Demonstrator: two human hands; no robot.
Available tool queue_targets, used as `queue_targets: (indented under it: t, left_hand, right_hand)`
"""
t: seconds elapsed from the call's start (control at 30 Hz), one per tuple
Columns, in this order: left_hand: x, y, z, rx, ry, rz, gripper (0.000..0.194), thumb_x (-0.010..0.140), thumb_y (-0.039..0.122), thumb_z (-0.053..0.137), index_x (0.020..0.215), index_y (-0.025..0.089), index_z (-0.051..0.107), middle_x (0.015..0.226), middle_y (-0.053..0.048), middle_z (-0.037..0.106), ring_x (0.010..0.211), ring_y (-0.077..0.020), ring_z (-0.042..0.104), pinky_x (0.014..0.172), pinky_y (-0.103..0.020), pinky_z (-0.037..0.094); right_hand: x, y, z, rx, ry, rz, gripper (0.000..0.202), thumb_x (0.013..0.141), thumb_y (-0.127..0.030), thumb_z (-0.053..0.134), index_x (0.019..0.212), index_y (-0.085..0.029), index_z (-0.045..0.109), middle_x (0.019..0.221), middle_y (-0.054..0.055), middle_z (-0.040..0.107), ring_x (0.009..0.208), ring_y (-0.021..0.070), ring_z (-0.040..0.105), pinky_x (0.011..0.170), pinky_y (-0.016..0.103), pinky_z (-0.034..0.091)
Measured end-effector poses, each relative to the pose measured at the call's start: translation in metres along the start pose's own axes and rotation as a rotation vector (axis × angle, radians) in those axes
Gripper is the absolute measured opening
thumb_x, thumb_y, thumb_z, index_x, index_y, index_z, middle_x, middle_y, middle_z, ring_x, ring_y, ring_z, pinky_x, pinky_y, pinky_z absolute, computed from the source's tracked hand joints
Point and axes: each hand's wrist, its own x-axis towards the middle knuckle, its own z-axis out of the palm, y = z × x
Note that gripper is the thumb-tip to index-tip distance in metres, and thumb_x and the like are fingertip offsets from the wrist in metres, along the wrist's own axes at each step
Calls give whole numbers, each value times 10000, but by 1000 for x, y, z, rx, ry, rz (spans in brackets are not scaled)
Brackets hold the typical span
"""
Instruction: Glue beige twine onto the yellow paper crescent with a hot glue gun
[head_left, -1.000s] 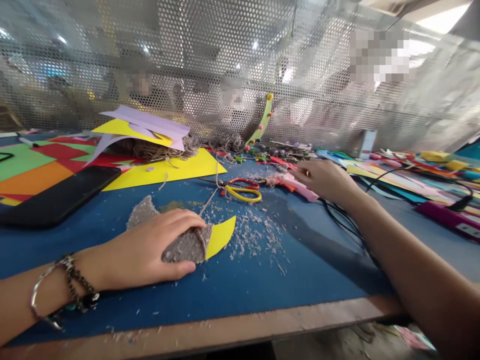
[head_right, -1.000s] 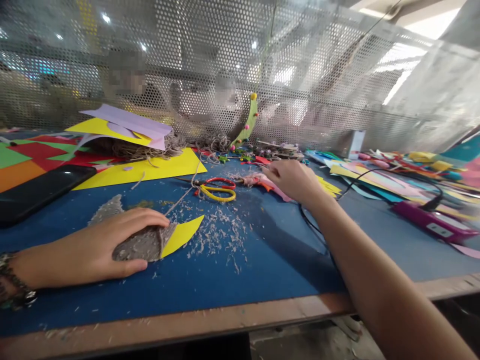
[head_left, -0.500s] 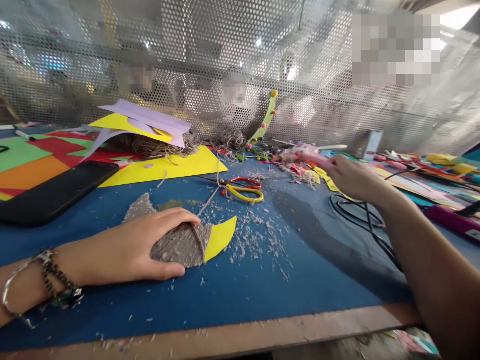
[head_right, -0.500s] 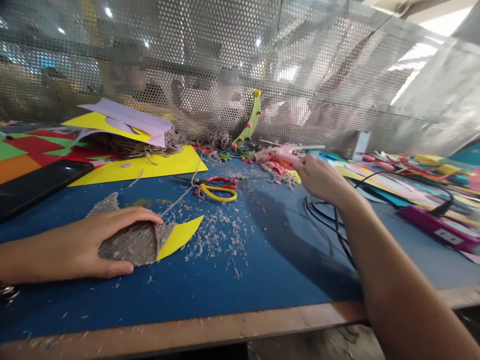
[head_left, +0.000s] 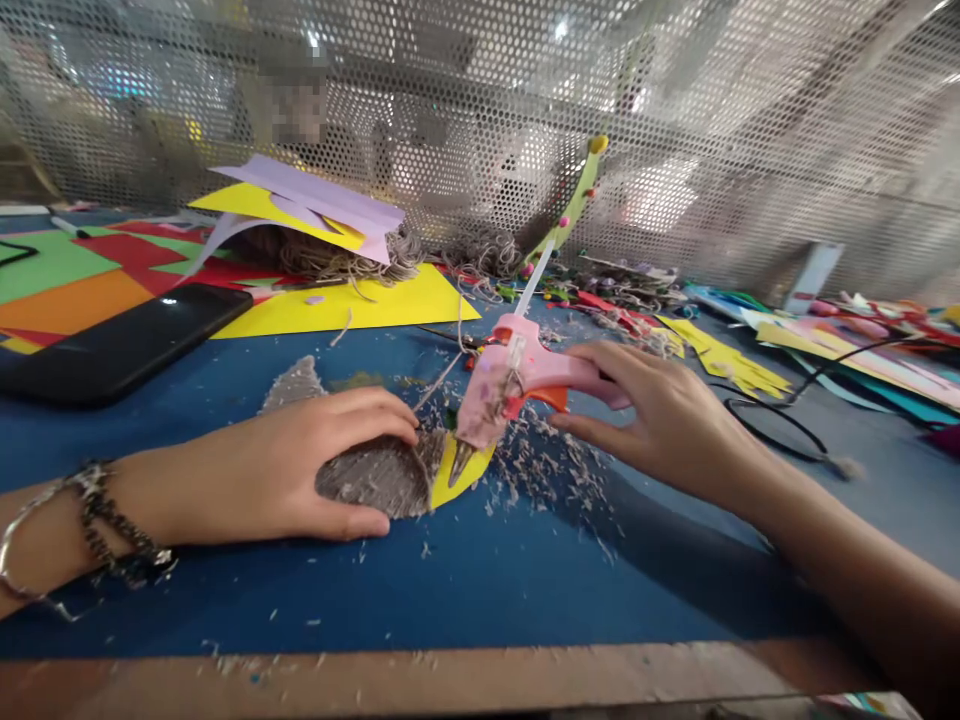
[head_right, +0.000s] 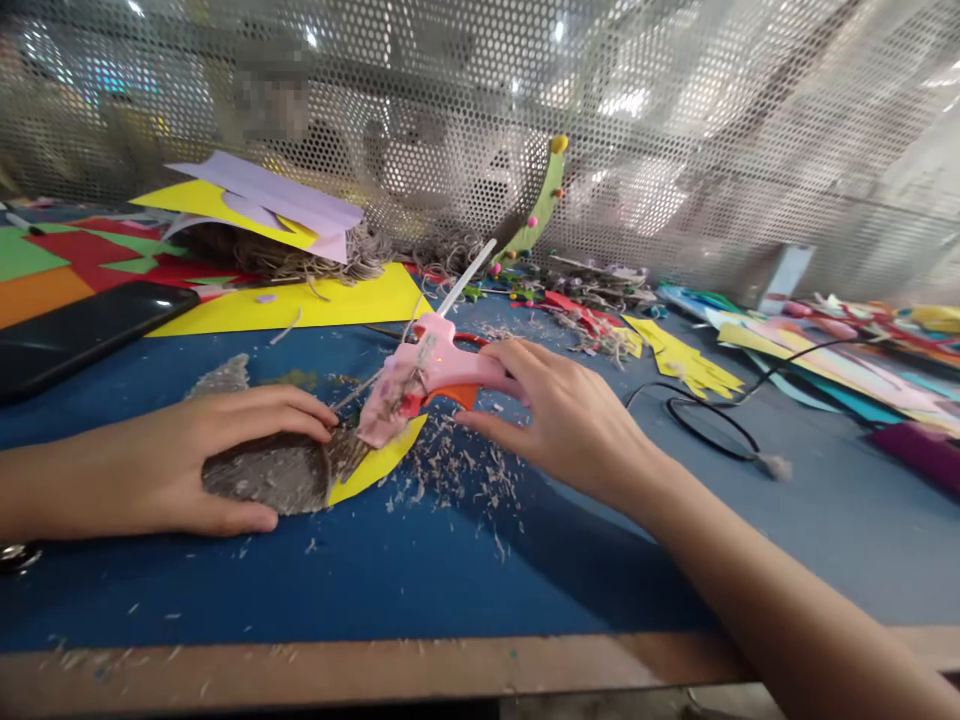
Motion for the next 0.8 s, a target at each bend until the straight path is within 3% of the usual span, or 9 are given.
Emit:
queue_targets:
  t: [0.23, 0.47, 0.8]
  left_hand:
    - [1, 3, -2, -27, -18, 0, 236, 763, 407, 556, 939, 255, 511, 1219, -4, 432, 1082, -200, 461, 908, -307, 381]
    - [3, -1, 0, -32, 11, 25, 250, 748, 437, 560, 898, 243, 513, 1139, -10, 449, 970, -186, 510, 833, -287, 416]
    - [0, 9, -2, -36, 35, -96, 386, 731, 412, 588, 1048, 265, 426, 1101, -12, 462, 981, -201, 488, 813, -293, 413]
  right_hand:
    - [-1, -4, 7, 8, -11, -46, 365, 798, -503, 440, 975, -186, 471, 880, 71, 599, 695, 168, 579, 543, 262, 405]
    - [-1, -8, 7, 3, -7, -78, 345, 827, -468, 411, 1010, -181, 467, 892, 82, 608, 711, 174, 584, 555, 268, 424]
    - [-1, -11, 7, 1, 27, -81, 334, 835, -469, 390, 981, -185, 485, 831, 68, 605, 655, 163, 569, 505, 257, 396]
